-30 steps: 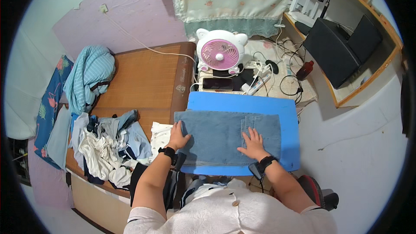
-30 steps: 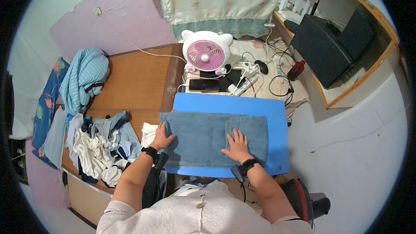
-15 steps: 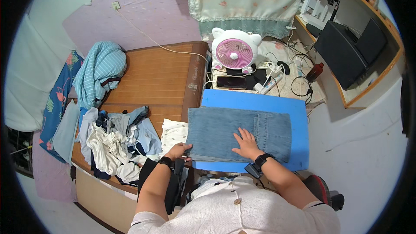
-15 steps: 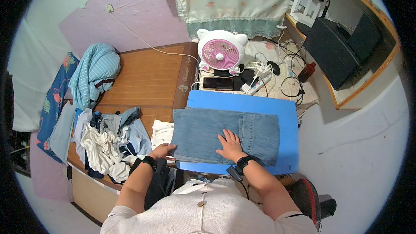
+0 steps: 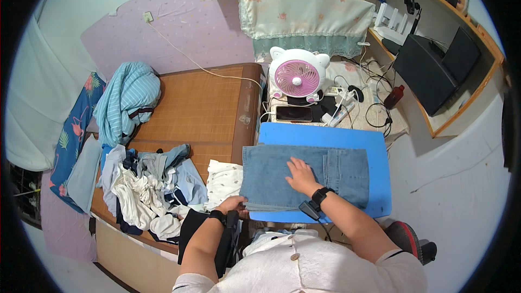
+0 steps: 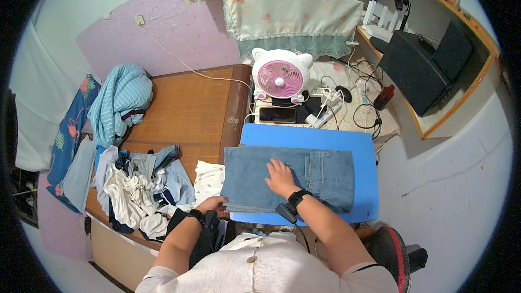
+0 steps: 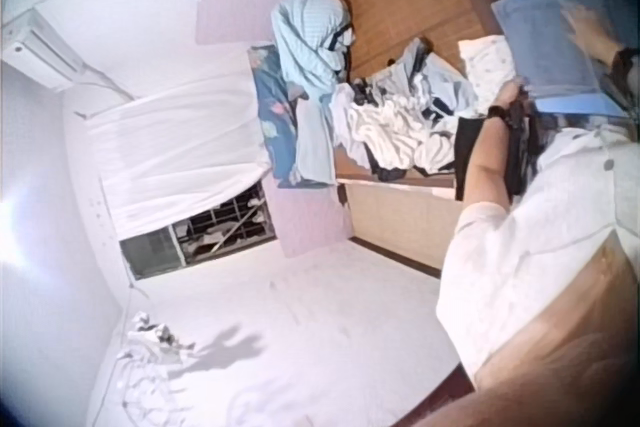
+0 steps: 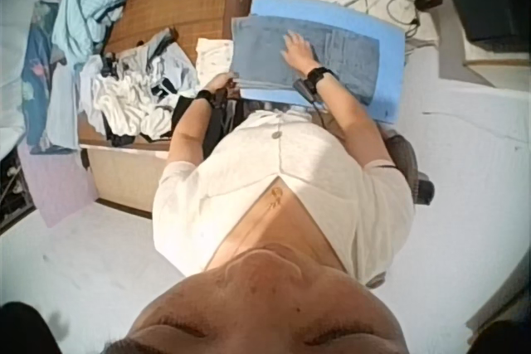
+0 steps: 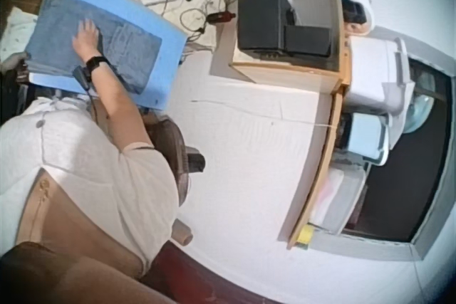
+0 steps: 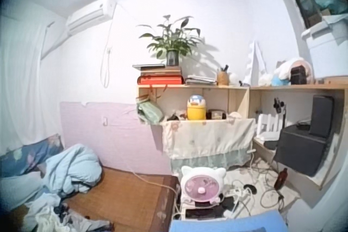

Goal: Folding various items of clothing on a small blue surface.

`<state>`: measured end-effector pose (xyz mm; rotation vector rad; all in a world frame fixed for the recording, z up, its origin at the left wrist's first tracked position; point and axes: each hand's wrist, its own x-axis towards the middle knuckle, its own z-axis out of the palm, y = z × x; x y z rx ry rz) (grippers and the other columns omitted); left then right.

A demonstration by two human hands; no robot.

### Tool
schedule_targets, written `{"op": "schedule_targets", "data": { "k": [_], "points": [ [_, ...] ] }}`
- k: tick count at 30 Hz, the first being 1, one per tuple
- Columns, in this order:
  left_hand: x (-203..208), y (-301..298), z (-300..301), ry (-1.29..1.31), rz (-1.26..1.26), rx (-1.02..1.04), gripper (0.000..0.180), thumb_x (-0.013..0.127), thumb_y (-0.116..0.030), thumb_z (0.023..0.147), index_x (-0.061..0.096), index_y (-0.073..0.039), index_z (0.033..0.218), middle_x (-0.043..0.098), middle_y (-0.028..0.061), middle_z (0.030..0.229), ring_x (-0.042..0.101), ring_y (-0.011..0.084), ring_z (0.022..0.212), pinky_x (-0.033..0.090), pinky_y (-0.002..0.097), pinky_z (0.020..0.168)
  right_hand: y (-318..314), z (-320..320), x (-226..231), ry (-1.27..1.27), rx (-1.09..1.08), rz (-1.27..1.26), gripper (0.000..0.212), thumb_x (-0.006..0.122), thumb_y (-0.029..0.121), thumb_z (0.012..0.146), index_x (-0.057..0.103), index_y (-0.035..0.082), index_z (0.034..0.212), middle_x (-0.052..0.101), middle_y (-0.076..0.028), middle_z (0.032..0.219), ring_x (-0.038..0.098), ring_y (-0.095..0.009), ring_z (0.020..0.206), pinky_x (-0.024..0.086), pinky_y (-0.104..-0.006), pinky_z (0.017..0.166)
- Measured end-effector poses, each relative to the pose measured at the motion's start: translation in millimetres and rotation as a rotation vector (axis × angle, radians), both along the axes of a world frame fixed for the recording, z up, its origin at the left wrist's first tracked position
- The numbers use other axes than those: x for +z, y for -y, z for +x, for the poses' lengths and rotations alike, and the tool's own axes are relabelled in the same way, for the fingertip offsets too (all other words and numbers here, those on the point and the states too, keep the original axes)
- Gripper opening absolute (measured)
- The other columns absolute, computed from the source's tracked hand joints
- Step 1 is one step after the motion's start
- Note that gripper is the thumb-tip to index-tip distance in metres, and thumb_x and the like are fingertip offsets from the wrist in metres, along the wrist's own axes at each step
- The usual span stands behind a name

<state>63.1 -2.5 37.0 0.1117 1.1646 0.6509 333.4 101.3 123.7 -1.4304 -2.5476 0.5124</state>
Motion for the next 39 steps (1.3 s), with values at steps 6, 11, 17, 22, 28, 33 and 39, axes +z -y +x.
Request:
{"op": "schedule_targets", "data": {
  "k": [6,11,17,22,28,33,39],
  "points": [
    [32.9,-2.8,2.1,-0.186,0.179,-0.328,0.022,0.054,-0.01,0.074,0.047,0.004,0.089,0.053,0.0103,0.08,0.053,0.0195,0.067,0.047,0.0291,0.054,-18.5,-26.5,1.8,0.028,0.066,0.005,0.052,0.054,0.025,0.076,0.036,0.004,0.12,0.029,-0.014,0.129,0.025,-0.029,0.119,0.023,-0.0407,0.096],
    [52.0,-1.2,-13.2,-0.28,0.163,-0.803,0.025,0.063,-0.024,0.073,0.054,-0.003,0.083,0.052,0.0027,0.072,0.049,0.0119,0.065,0.042,0.0239,0.051,-28.7,-36.1,-12.2,0.143,0.074,-0.061,0.053,0.052,0.028,0.078,0.034,0.006,0.123,0.024,-0.013,0.132,0.022,-0.029,0.121,0.021,-0.0402,0.097],
    [15.3,-65.2,-40.7,-0.627,0.48,-0.224,0.036,0.061,-0.034,0.073,0.055,-0.004,0.091,0.052,0.0009,0.077,0.047,0.0103,0.071,0.04,0.0241,0.062,-20.5,-34.7,-21.4,0.162,0.108,0.005,0.052,0.048,0.03,0.081,0.031,0.009,0.125,0.02,-0.011,0.134,0.017,-0.027,0.124,0.018,-0.0391,0.1],
    [15.5,-127.0,-14.4,-0.756,0.729,-0.08,0.048,0.064,-0.03,0.07,0.047,0.0,0.103,0.053,0.0123,0.098,0.051,0.019,0.089,0.042,0.0291,0.077,-19.8,-34.9,-19.1,0.191,0.107,-0.045,0.054,0.044,0.034,0.083,0.026,0.011,0.128,0.016,-0.009,0.136,0.014,-0.025,0.125,0.014,-0.0381,0.101],
    [38.2,-167.4,-2.7,-0.82,0.622,-0.656,0.049,0.063,-0.046,0.065,0.058,-0.001,0.082,0.058,0.0096,0.081,0.053,0.0177,0.077,0.043,0.0279,0.067,-20.8,-26.4,-20.9,0.218,0.071,-0.084,0.054,0.041,0.036,0.085,0.023,0.013,0.13,0.012,-0.007,0.137,0.008,-0.022,0.127,0.01,-0.0369,0.103],
    [7.2,-174.3,-28.9,-0.514,0.552,-0.627,0.033,0.063,-0.039,0.071,0.057,-0.007,0.069,0.051,-0.0012,0.068,0.044,0.01,0.063,0.035,0.0224,0.057,-19.8,-31.7,-24.4,0.158,0.09,-0.041,0.056,0.041,0.039,0.084,0.023,0.013,0.13,0.012,-0.007,0.137,0.008,-0.022,0.127,0.009,-0.037,0.103],
    [12.4,-172.9,-32.7,-0.475,0.666,-0.447,0.022,0.065,-0.022,0.07,0.049,-0.009,0.066,0.046,-0.0025,0.062,0.041,0.0083,0.059,0.035,0.0236,0.055,-24.1,-26.4,-24.1,0.117,0.079,-0.062,0.057,0.04,0.042,0.084,0.022,0.014,0.13,0.012,-0.007,0.137,0.007,-0.022,0.127,0.008,-0.0361,0.103]
  ]
}}
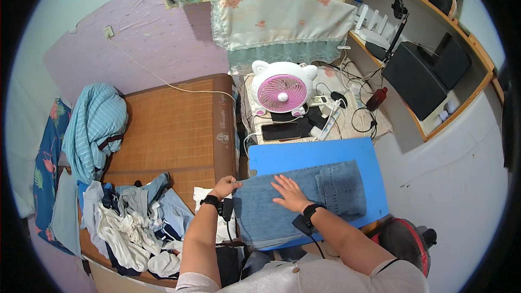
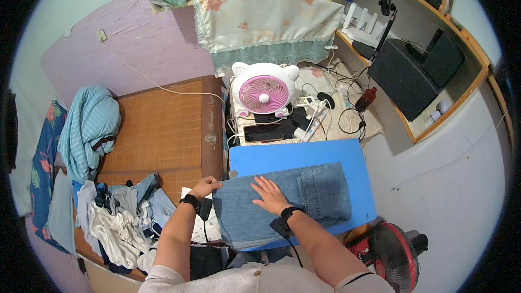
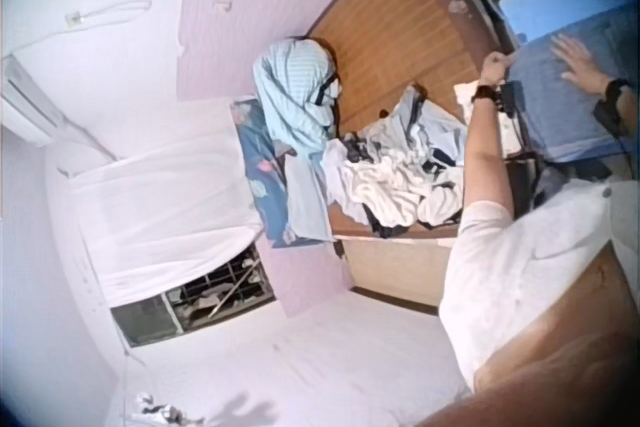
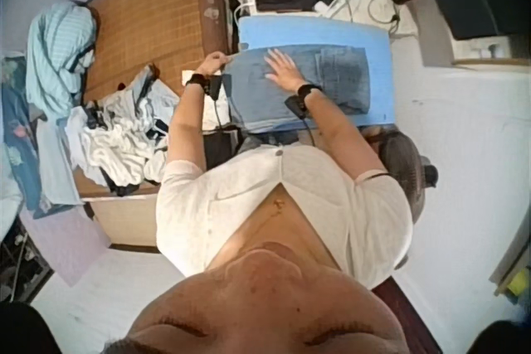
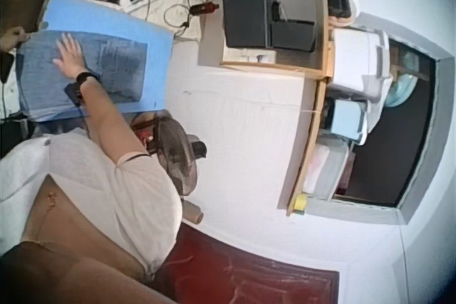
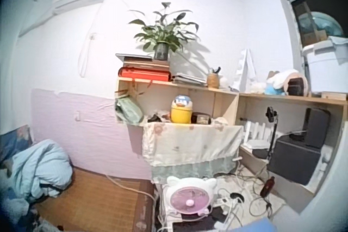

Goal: Folding various items of clothing on a small blue surface.

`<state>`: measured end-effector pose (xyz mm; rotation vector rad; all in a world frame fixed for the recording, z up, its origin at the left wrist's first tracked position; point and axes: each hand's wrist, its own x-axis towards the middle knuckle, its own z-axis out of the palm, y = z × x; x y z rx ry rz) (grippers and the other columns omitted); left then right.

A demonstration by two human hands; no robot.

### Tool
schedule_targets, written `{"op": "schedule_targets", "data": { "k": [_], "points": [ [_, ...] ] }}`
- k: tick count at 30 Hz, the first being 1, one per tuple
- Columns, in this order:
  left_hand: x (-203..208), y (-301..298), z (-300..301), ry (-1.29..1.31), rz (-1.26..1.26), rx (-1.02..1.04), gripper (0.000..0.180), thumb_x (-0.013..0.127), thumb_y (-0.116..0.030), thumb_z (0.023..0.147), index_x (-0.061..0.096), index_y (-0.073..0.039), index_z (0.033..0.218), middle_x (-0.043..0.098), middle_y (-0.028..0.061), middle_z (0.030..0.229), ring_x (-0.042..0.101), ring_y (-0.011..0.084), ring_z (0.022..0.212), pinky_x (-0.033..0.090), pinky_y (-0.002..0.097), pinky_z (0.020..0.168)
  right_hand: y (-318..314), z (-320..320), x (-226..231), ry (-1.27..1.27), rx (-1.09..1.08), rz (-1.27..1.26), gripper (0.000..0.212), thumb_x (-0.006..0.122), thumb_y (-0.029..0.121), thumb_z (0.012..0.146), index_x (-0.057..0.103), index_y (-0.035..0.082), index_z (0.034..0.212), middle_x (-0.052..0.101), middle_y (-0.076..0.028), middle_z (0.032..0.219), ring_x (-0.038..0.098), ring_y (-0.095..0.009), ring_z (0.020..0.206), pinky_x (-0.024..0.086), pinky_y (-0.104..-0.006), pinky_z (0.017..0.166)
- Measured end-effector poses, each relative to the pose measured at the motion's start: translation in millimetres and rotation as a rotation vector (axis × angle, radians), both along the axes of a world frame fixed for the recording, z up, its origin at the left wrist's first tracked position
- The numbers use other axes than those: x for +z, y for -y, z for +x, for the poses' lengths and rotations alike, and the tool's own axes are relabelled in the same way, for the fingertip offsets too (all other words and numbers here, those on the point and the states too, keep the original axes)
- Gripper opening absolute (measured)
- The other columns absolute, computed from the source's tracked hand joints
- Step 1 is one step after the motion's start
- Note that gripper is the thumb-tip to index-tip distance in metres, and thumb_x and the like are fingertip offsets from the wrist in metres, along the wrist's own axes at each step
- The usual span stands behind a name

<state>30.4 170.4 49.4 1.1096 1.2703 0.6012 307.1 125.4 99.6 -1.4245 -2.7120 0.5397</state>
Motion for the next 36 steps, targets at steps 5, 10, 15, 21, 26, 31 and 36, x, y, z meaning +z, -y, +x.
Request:
{"op": "schedule_targets", "data": {
  "k": [5,10,15,21,26,31,36],
  "points": [
    [2.3,5.6,15.0,0.019,0.098,0.049,0.022,0.064,-0.013,0.069,0.043,-0.008,0.07,0.045,-0.0007,0.062,0.042,0.0089,0.058,0.036,0.0238,0.051,9.7,26.1,2.0,0.055,-0.057,0.098,0.063,0.039,0.049,0.082,0.023,0.012,0.13,0.014,-0.009,0.137,0.008,-0.023,0.127,0.008,-0.0362,0.103],
    [-6.9,14.6,37.1,0.004,0.277,0.116,0.02,0.061,-0.006,0.068,0.043,-0.005,0.077,0.046,0.0002,0.065,0.045,0.0111,0.059,0.039,0.0249,0.053,18.9,69.4,2.6,0.051,-0.217,0.181,0.063,0.043,0.049,0.08,0.03,0.009,0.127,0.018,-0.011,0.135,0.013,-0.026,0.125,0.011,-0.0417,0.102],
    [7.0,14.4,51.9,0.009,0.172,0.163,0.026,0.064,-0.007,0.066,0.044,-0.003,0.083,0.048,0.0013,0.07,0.045,0.0108,0.063,0.04,0.0239,0.057,23.5,100.2,0.8,0.086,-0.297,0.213,0.061,0.046,0.047,0.079,0.033,0.009,0.125,0.021,-0.011,0.134,0.017,-0.027,0.124,0.016,-0.0432,0.1],
    [21.5,21.8,63.7,-0.148,0.282,0.133,0.024,0.063,-0.01,0.067,0.047,-0.002,0.082,0.049,0.0022,0.068,0.046,0.01,0.062,0.041,0.0238,0.058,19.6,120.5,2.2,0.052,-0.279,0.212,0.062,0.046,0.048,0.078,0.034,0.009,0.125,0.021,-0.012,0.134,0.017,-0.027,0.124,0.017,-0.043,0.099],
    [17.4,21.2,59.2,0.042,0.254,0.186,0.023,0.063,-0.012,0.067,0.049,-0.001,0.081,0.052,0.0045,0.071,0.048,0.0111,0.065,0.041,0.0238,0.059,14.1,127.4,6.6,0.034,-0.261,0.185,0.063,0.046,0.048,0.078,0.034,0.008,0.125,0.021,-0.012,0.134,0.016,-0.028,0.124,0.016,-0.0432,0.1],
    [29.3,22.9,74.2,-0.363,0.266,0.147,0.021,0.063,-0.013,0.067,0.05,-0.001,0.077,0.053,0.0121,0.074,0.053,0.0222,0.069,0.043,0.0301,0.063,16.3,126.2,1.1,0.06,-0.309,0.17,0.062,0.045,0.047,0.08,0.032,0.008,0.126,0.019,-0.013,0.135,0.013,-0.028,0.125,0.011,-0.0422,0.101],
    [16.6,27.9,76.4,-0.49,0.413,0.314,0.02,0.061,-0.012,0.066,0.048,0.0,0.075,0.05,0.0141,0.077,0.051,0.0267,0.073,0.043,0.0336,0.067,22.0,85.1,-1.6,-0.043,-0.255,0.114,0.06,0.042,0.045,0.082,0.029,0.009,0.128,0.016,-0.012,0.135,0.01,-0.029,0.125,0.007,-0.043,0.101]
  ]
}}
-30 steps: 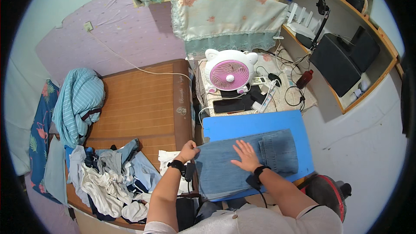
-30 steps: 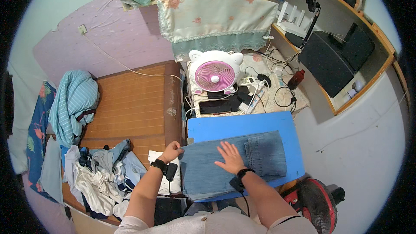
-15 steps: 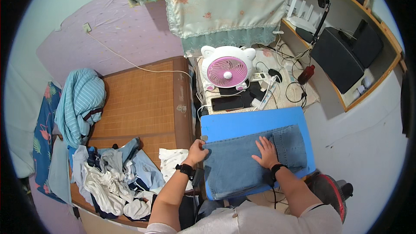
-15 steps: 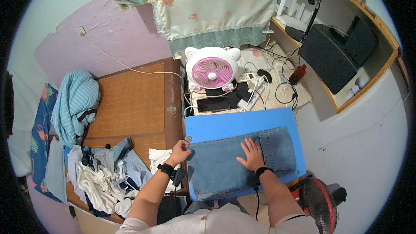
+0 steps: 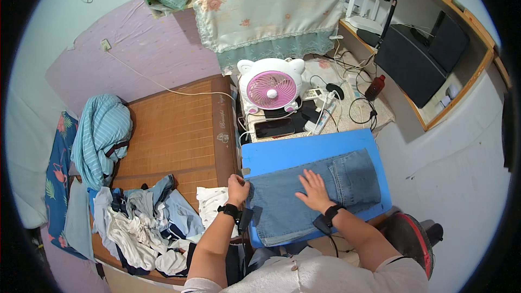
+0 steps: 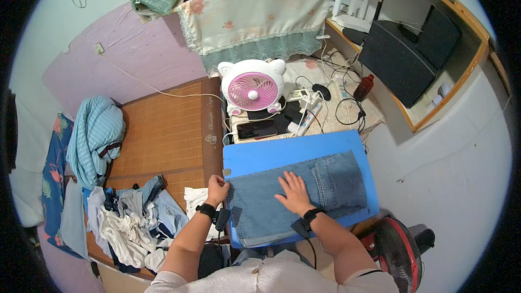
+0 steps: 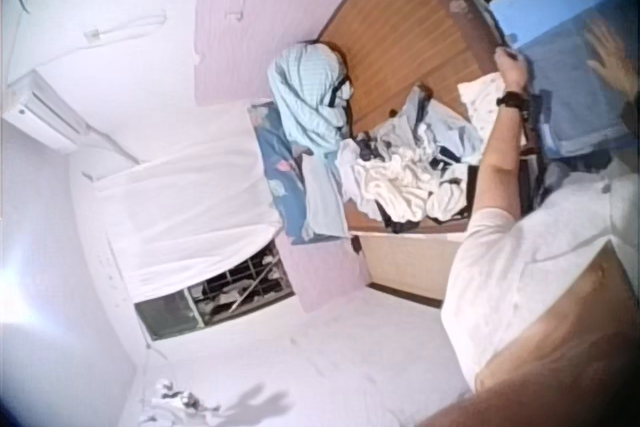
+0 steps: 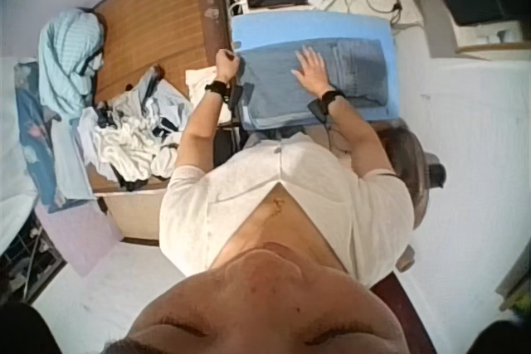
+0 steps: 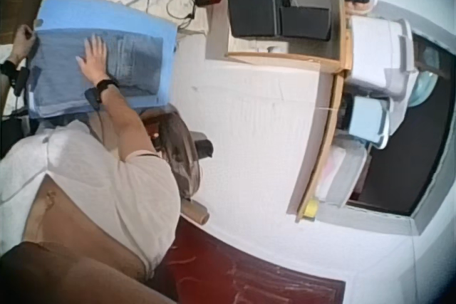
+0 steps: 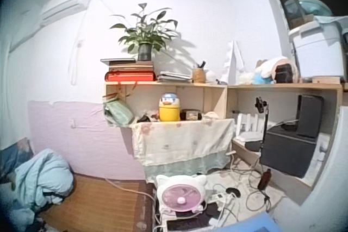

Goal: Folding various items of clothing on a small blue surface.

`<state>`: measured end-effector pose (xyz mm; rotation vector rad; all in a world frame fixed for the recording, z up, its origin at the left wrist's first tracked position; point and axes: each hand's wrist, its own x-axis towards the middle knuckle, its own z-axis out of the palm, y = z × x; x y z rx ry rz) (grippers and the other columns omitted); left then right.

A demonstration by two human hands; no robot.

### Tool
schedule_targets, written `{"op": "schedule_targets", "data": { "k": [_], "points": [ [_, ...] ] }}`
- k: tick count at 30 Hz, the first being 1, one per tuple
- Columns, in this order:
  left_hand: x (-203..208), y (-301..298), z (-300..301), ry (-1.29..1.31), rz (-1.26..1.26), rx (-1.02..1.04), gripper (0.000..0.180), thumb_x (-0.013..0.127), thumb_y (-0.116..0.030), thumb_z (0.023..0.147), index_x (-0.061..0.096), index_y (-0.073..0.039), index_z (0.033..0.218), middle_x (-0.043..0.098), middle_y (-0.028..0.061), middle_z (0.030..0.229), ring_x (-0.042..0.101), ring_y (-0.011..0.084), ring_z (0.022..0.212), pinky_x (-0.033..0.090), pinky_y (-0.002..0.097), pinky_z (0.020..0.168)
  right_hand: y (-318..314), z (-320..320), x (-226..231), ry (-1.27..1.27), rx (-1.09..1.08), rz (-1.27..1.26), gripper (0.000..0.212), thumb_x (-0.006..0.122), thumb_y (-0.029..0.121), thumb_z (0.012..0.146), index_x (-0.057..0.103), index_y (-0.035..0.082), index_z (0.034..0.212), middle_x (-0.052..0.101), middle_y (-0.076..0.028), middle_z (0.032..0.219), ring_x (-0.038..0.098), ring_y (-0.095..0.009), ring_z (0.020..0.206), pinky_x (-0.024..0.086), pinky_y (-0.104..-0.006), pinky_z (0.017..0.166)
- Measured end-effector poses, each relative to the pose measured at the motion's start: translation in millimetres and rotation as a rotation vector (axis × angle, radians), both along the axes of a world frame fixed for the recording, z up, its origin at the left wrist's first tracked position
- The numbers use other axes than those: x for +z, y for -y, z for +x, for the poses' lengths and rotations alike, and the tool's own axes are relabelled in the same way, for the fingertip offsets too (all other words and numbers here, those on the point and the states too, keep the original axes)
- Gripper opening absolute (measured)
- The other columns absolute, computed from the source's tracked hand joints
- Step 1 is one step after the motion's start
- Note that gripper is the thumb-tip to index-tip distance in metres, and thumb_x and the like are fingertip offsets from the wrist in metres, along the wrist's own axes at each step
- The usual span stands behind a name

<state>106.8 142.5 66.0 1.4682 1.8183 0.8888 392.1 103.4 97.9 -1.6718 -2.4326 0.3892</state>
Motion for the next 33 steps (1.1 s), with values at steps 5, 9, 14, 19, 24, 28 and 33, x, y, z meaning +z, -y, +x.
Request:
{"op": "schedule_targets", "data": {
  "k": [5,9,14,19,24,28,33],
  "points": [
    [2.7,5.9,-0.1,-0.007,-0.023,-0.014,0.03,0.063,-0.016,0.064,0.046,0.002,0.081,0.051,0.0134,0.073,0.052,0.0263,0.068,0.043,0.0338,0.064,4.3,-20.9,-0.5,0.048,0.04,0.004,0.06,0.04,0.046,0.082,0.027,0.01,0.129,0.014,-0.012,0.136,0.009,-0.029,0.126,0.005,-0.0442,0.101],
    [10.8,25.4,4.0,-0.015,-0.098,0.035,0.035,0.067,-0.023,0.06,0.047,0.002,0.075,0.052,0.0133,0.069,0.053,0.0258,0.067,0.044,0.0324,0.062,10.9,-24.2,4.1,0.025,0.071,0.021,0.059,0.039,0.045,0.082,0.027,0.011,0.128,0.014,-0.012,0.136,0.008,-0.029,0.126,0.006,-0.0443,0.101],
    [34.9,48.6,11.0,-0.199,-0.274,-0.149,0.036,0.068,-0.028,0.06,0.051,0.002,0.071,0.056,0.0147,0.066,0.056,0.0274,0.064,0.044,0.0342,0.059,38.1,-35.4,-0.7,-0.006,0.19,0.023,0.057,0.042,0.043,0.082,0.029,0.011,0.128,0.015,-0.012,0.136,0.01,-0.029,0.126,0.006,-0.0451,0.101],
    [32.1,55.3,12.4,-0.227,-0.449,-0.249,0.037,0.066,-0.032,0.061,0.059,0.004,0.069,0.059,0.0176,0.067,0.059,0.0283,0.064,0.046,0.0343,0.058,41.5,-37.0,0.4,-0.016,0.275,0.032,0.056,0.044,0.041,0.081,0.032,0.011,0.126,0.017,-0.011,0.136,0.01,-0.027,0.126,0.007,-0.0453,0.101],
    [29.0,66.3,16.4,-0.202,-0.449,-0.228,0.038,0.066,-0.032,0.061,0.06,0.005,0.066,0.06,0.0171,0.065,0.06,0.0266,0.064,0.047,0.0332,0.059,62.4,-38.7,9.0,-0.068,0.668,-0.101,0.054,0.052,0.03,0.077,0.036,0.008,0.123,0.025,-0.009,0.133,0.017,-0.026,0.125,0.013,-0.043,0.101],
    [47.8,69.9,27.9,-0.226,-0.36,-0.14,0.037,0.067,-0.031,0.06,0.059,0.005,0.06,0.059,0.015,0.059,0.06,0.0248,0.059,0.047,0.0334,0.057,65.6,-42.6,-7.9,-0.322,0.677,-0.147,0.048,0.052,0.023,0.076,0.039,0.006,0.119,0.034,-0.012,0.127,0.028,-0.028,0.119,0.021,-0.0407,0.099],
    [41.6,69.8,17.6,-0.185,-0.482,-0.102,0.037,0.068,-0.03,0.06,0.056,0.004,0.057,0.058,0.0131,0.056,0.058,0.021,0.052,0.046,0.0308,0.051,36.9,-11.0,14.6,-0.436,0.041,0.214,0.035,0.048,0.008,0.073,0.045,0.002,0.107,0.043,-0.014,0.115,0.04,-0.03,0.107,0.033,-0.0427,0.086]
  ]
}}
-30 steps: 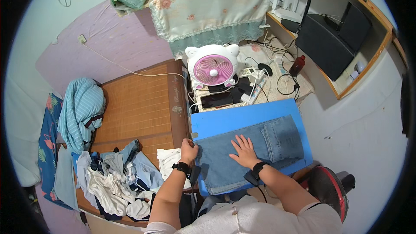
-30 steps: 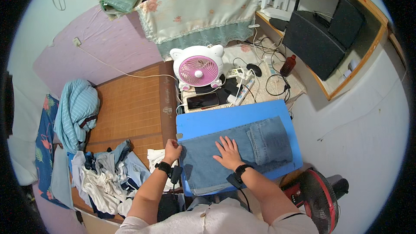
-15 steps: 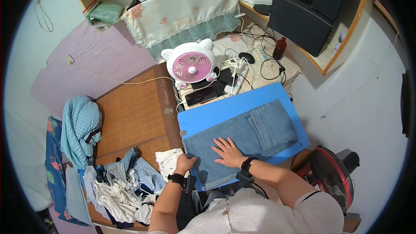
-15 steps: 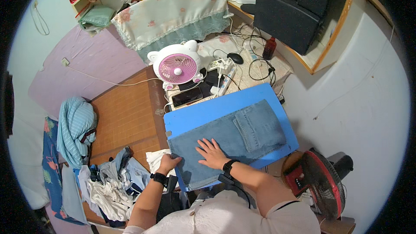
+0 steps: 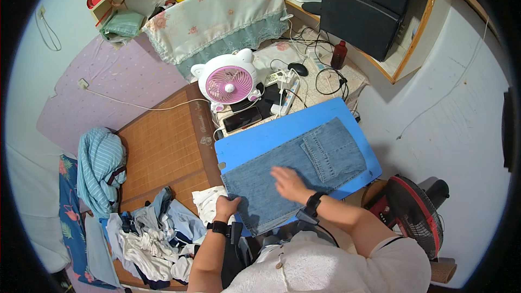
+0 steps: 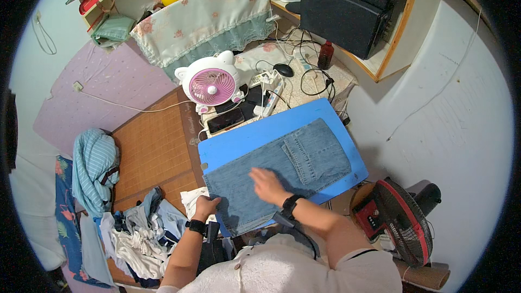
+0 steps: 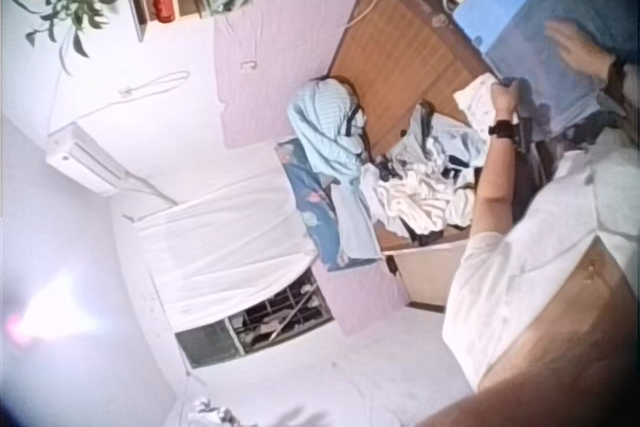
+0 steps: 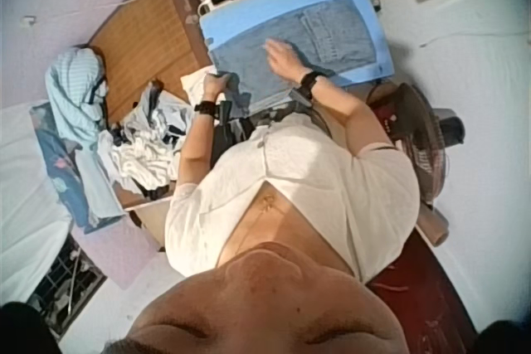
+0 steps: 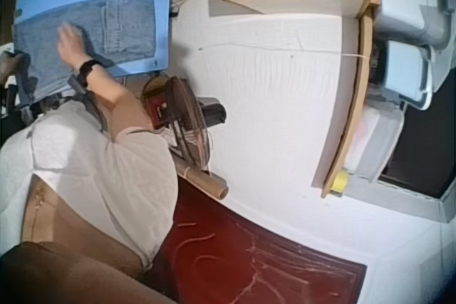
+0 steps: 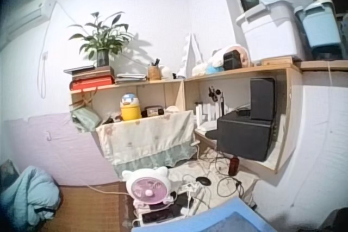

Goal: Folding various items of clothing on a small blue surface.

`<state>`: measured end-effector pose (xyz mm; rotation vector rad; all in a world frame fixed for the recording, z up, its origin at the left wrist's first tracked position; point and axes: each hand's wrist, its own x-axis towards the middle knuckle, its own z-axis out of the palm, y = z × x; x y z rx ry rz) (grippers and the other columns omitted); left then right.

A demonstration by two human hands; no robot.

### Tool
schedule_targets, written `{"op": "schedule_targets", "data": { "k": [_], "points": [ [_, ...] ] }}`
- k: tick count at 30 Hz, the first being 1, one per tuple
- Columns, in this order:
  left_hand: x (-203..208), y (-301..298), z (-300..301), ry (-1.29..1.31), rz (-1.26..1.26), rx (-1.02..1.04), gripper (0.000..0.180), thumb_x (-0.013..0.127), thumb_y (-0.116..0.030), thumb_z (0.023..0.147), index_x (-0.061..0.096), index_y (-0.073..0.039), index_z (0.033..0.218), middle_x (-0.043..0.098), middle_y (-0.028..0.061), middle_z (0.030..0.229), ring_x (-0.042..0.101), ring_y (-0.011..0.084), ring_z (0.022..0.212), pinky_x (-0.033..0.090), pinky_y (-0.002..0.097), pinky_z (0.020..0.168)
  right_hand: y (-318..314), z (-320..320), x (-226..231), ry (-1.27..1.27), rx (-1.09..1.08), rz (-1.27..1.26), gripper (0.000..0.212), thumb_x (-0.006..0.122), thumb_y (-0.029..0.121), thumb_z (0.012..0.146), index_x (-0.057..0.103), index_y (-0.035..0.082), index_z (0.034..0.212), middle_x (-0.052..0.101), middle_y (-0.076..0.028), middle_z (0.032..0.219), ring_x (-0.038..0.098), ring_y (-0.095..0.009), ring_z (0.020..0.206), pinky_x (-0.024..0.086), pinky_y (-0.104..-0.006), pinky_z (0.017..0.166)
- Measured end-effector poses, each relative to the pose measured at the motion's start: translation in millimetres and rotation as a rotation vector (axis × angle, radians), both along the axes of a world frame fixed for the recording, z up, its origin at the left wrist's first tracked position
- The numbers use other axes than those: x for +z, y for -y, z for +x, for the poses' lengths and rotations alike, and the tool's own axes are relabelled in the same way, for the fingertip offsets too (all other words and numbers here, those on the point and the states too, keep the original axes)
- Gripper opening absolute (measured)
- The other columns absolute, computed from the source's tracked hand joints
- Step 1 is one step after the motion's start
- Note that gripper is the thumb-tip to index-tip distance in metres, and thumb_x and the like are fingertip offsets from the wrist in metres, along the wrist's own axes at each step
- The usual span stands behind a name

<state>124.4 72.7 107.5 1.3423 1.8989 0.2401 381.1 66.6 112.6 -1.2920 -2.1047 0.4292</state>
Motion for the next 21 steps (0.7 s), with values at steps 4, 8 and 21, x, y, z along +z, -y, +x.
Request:
{"op": "schedule_targets", "data": {
  "k": [4,8,21],
  "points": [
    [-4.0,8.1,1.7,0.23,-0.066,0.125,0.036,0.069,-0.029,0.062,0.056,0.004,0.058,0.055,0.0092,0.053,0.052,0.0167,0.044,0.043,0.0274,0.044,-5.2,44.1,1.5,0.27,-0.263,0.064,0.037,0.048,0.009,0.075,0.044,0.001,0.111,0.037,-0.014,0.122,0.031,-0.029,0.115,0.025,-0.0412,0.094],
    [10.1,6.8,12.1,0.238,-0.32,0.096,0.034,0.068,-0.025,0.064,0.058,0.007,0.07,0.057,0.0096,0.06,0.052,0.016,0.049,0.042,0.0268,0.047,3.2,71.6,-23.4,0.418,-0.259,-0.015,0.038,0.047,0.013,0.079,0.042,0.0,0.114,0.034,-0.014,0.126,0.028,-0.028,0.118,0.022,-0.04,0.097],
    [54.6,-35.9,12.5,0.213,0.438,-0.143,0.031,0.05,-0.015,0.072,0.049,0.007,0.094,0.057,0.0245,0.087,0.056,0.035,0.084,0.043,0.037,0.074,-3.4,76.4,-2.9,0.305,-0.225,-0.156,0.039,0.05,0.015,0.078,0.044,0.0,0.114,0.034,-0.014,0.126,0.024,-0.028,0.12,0.018,-0.0411,0.099]
  ]
}}
